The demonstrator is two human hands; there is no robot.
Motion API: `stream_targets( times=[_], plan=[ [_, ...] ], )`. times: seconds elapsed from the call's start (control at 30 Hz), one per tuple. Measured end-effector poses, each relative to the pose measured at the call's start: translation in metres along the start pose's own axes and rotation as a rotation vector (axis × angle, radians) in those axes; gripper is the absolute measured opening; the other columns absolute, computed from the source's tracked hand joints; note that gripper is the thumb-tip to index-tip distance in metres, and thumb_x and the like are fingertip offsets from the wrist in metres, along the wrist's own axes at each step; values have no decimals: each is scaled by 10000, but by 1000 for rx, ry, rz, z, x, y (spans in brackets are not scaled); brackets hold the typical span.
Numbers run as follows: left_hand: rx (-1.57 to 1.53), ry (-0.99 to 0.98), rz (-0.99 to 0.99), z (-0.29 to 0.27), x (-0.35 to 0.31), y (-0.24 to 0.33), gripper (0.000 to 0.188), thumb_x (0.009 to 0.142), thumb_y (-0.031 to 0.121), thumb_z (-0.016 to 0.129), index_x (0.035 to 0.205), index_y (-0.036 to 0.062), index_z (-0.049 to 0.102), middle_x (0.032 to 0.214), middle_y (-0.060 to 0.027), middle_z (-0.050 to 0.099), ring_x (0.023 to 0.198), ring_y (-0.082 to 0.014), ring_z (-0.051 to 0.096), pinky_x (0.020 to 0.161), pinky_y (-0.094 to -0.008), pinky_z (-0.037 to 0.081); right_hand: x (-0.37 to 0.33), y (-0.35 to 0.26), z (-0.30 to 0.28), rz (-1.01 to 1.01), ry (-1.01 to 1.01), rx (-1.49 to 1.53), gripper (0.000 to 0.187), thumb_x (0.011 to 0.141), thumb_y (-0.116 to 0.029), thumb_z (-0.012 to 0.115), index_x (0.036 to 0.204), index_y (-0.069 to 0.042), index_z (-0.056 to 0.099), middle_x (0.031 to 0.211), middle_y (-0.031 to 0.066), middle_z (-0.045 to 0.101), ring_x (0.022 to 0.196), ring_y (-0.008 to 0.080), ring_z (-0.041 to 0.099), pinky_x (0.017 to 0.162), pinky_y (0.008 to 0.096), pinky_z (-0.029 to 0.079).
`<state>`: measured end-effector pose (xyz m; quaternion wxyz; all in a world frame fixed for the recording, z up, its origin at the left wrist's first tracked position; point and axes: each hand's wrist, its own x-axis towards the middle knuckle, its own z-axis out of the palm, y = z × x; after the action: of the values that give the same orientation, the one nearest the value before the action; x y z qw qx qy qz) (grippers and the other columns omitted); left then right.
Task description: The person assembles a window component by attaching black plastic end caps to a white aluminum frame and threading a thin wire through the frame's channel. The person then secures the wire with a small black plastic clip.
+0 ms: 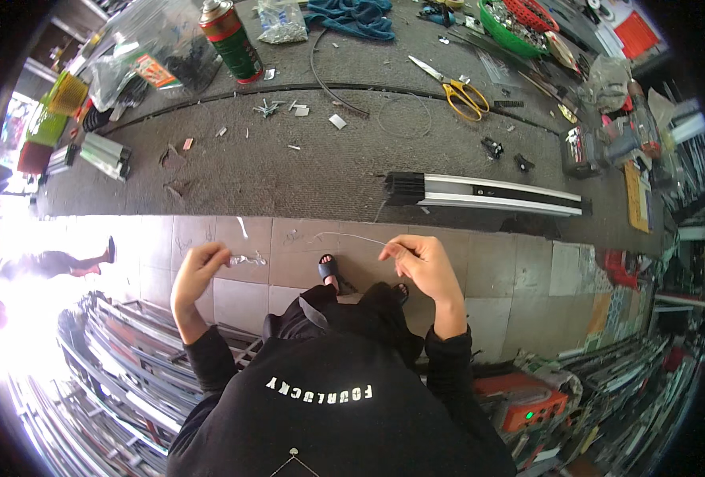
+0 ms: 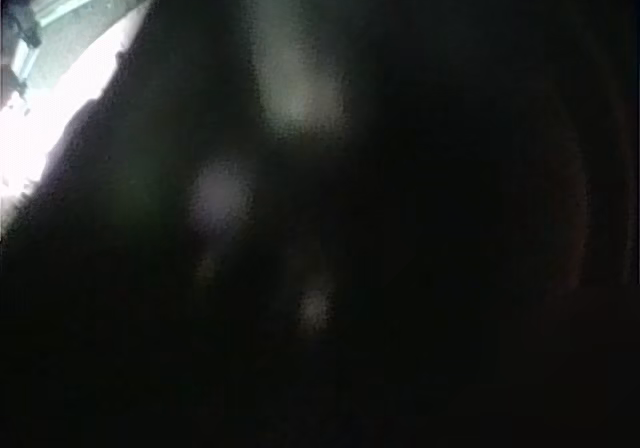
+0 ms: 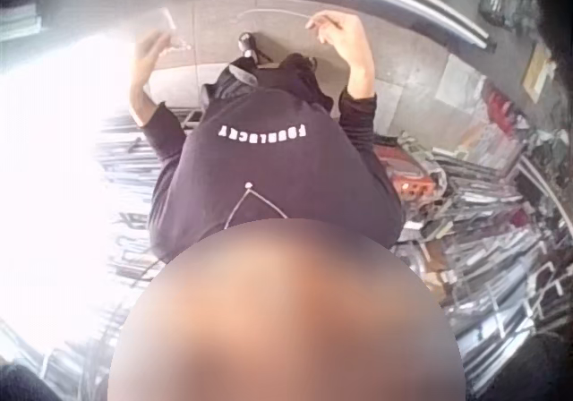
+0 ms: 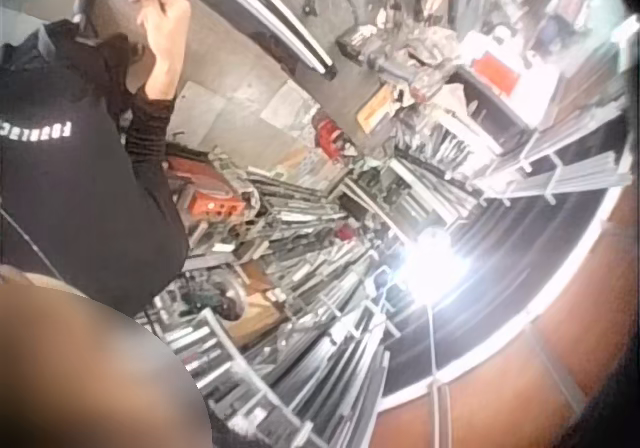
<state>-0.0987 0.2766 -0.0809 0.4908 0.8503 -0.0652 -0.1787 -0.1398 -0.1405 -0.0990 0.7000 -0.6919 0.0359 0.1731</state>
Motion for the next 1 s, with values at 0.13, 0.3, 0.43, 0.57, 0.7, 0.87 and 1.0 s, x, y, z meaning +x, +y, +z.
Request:
stream_targets(
  times=[0.13, 0.3, 0.43, 0.57, 0.7, 0.87, 1.0],
  plan=[
    [100, 236, -26, -61, 24, -15, 277, 994, 192, 639, 855, -48, 646, 665, 4, 528, 659, -48, 450, 577, -258, 353, -11, 13, 19, 80, 270, -40, 270, 1012, -182, 609, 852, 15, 703, 629, 17, 614, 533, 82, 577, 510, 238, 447],
    [203, 536, 130, -70, 67, 25, 307, 998, 220, 648, 838, -41, 653, 623, 1, 452, 583, -48, 346, 520, -254, 260, -21, 23, 39, 354, 446, -336, 243, 978, -232, 655, 944, -2, 726, 708, 75, 681, 550, 123, 621, 537, 284, 495],
    [228, 239, 345, -14, 82, 75, 138, 920, 157, 708, 943, 21, 723, 735, -89, 654, 581, -131, 550, 552, -297, 436, -23, -5, 59, 353, 371, -416, 354, 945, -245, 696, 1241, -50, 690, 904, 108, 737, 639, 132, 664, 598, 297, 518],
    [174, -415, 693, 52, 95, 108, 223, 869, 262, 745, 839, 56, 665, 750, -87, 637, 664, -270, 645, 592, -362, 496, -8, -36, 101, -82, 112, 42, 549, 934, -236, 721, 1411, -19, 553, 1022, 81, 727, 832, 98, 666, 683, 250, 503],
    [146, 32, 715, 69, 114, 117, 255, 889, 254, 735, 830, 24, 645, 793, -102, 643, 740, -290, 650, 675, -386, 505, 11, -49, 108, 86, 214, 160, 273, 1015, -205, 623, 1106, 35, 715, 655, -20, 566, 561, 36, 488, 512, 210, 365],
    [-32, -61, 376, 74, 109, 105, 247, 990, 229, 640, 950, -3, 714, 888, -97, 690, 831, -206, 649, 771, -331, 497, 17, -48, 114, -131, 553, 89, 263, 1046, -184, 573, 1030, 16, 743, 617, -9, 590, 501, 31, 454, 465, 207, 352],
    [-402, -370, 140, 89, 114, 96, 337, 1046, 257, 577, 1121, -36, 725, 1031, -98, 743, 993, -161, 672, 863, -297, 506, 28, -40, 119, -403, 602, -316, 196, 985, -159, 640, 1047, -2, 740, 677, 129, 665, 540, 184, 623, 507, 309, 456]
  ],
)
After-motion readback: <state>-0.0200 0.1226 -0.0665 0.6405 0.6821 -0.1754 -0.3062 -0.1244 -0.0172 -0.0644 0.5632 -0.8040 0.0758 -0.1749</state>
